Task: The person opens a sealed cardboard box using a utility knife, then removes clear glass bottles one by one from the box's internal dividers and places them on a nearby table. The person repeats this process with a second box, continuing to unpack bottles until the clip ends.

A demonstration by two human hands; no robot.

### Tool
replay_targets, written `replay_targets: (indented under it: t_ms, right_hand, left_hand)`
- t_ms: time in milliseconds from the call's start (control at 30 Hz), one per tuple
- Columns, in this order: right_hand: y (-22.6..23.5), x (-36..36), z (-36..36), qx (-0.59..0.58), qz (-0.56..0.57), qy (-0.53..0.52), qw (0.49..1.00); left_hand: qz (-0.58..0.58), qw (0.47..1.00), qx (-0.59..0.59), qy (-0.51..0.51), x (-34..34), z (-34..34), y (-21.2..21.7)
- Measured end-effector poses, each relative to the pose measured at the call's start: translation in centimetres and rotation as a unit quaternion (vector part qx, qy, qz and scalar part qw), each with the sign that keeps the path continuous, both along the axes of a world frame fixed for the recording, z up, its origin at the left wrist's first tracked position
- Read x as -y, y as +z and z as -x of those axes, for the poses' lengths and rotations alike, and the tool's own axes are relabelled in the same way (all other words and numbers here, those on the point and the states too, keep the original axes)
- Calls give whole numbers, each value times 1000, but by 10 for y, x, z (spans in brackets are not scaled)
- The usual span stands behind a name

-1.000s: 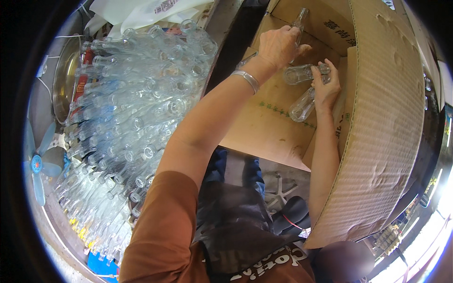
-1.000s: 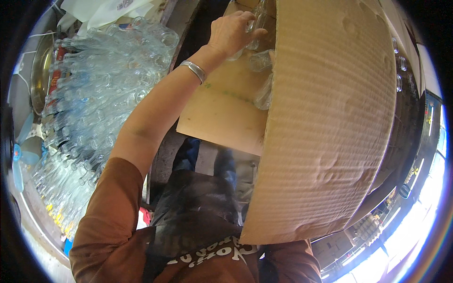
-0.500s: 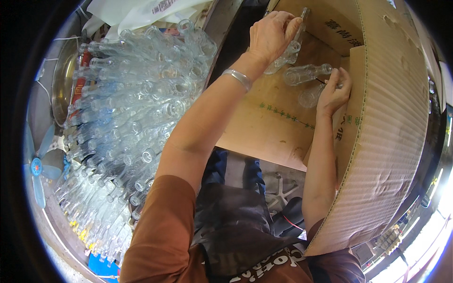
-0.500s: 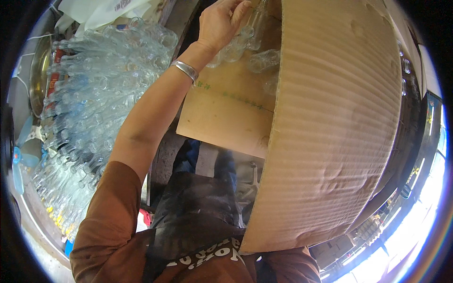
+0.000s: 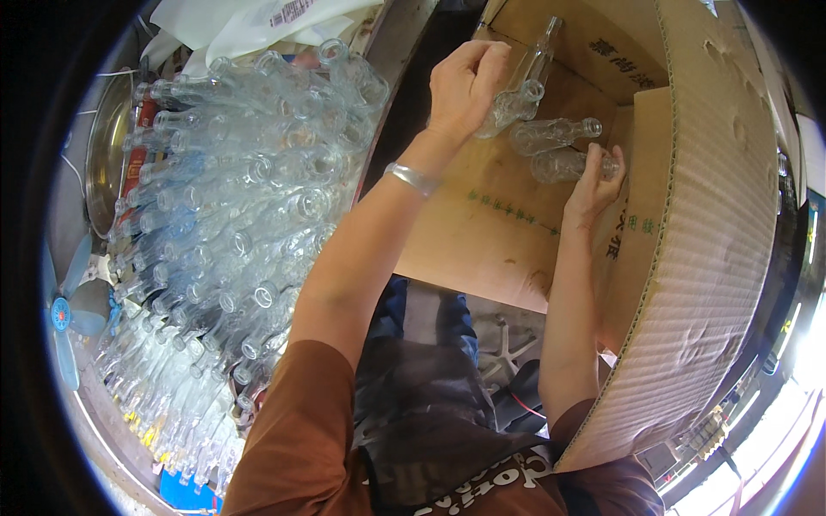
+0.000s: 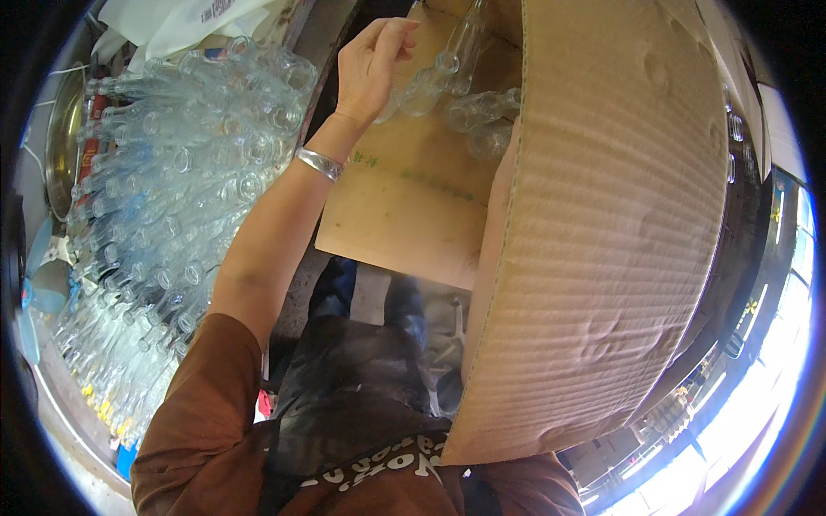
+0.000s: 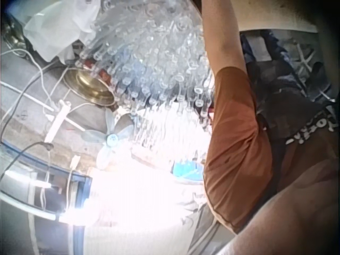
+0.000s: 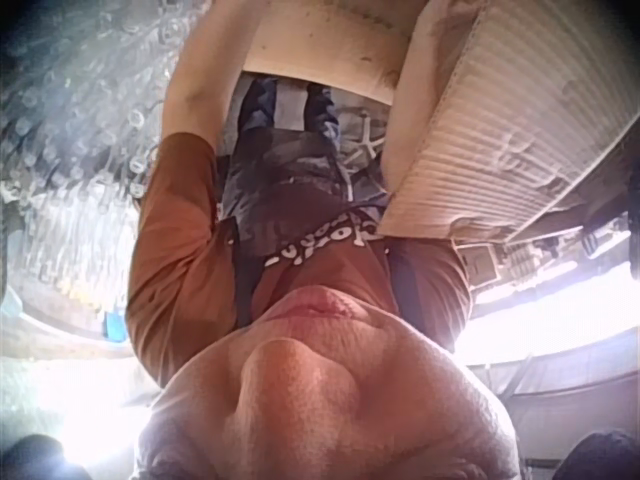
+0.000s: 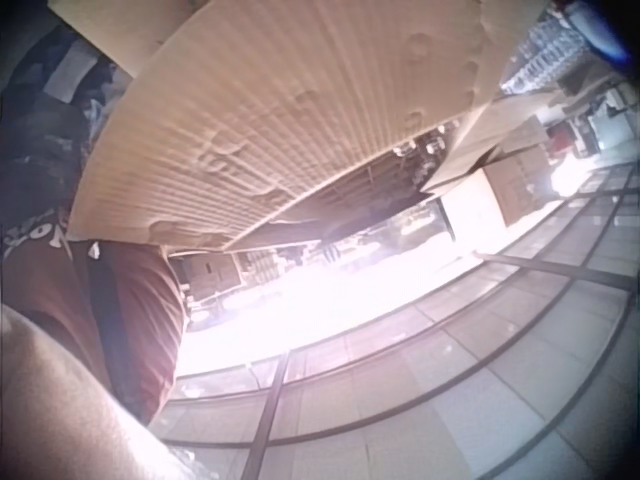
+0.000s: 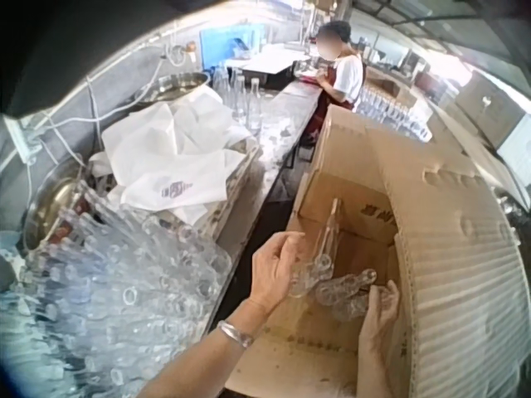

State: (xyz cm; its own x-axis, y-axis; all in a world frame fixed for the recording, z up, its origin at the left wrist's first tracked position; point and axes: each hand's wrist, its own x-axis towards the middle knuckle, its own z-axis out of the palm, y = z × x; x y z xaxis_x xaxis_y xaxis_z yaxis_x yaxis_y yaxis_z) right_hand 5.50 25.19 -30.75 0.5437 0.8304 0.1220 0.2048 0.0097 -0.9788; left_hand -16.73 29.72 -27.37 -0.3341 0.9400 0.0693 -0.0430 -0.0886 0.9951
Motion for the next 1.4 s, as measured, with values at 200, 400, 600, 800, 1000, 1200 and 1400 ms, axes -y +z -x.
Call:
replay_targets:
  t_ms: [200, 400, 600, 800, 1000, 1200, 1400]
  right_hand:
    - [-33, 9, -31, 177, 72, 29, 981]
    - [-21, -2, -33, 79, 31, 74, 994]
    - [-48, 0, -44, 63, 19, 91, 994]
    - [-41, 21, -48, 97, 96, 109, 985]
    - [-41, 70, -36, 101, 146, 33, 984]
    - [-31, 110, 2, 90, 265, 79, 957]
    - [-89, 157, -15, 386, 323, 323, 801]
  left_hand:
    - [37, 997, 74, -3, 14, 8, -8]
    - [-17, 999, -27, 4, 32, 7, -27]
    - [0, 971, -239, 15, 56, -2, -56]
    - [31, 962, -270, -23, 62, 3, -57]
    - [11, 977, -212, -10, 83, -17, -47]
    - [71, 971, -227, 17, 85, -29, -45]
    - [61, 987, -139, -57, 91, -18, -33]
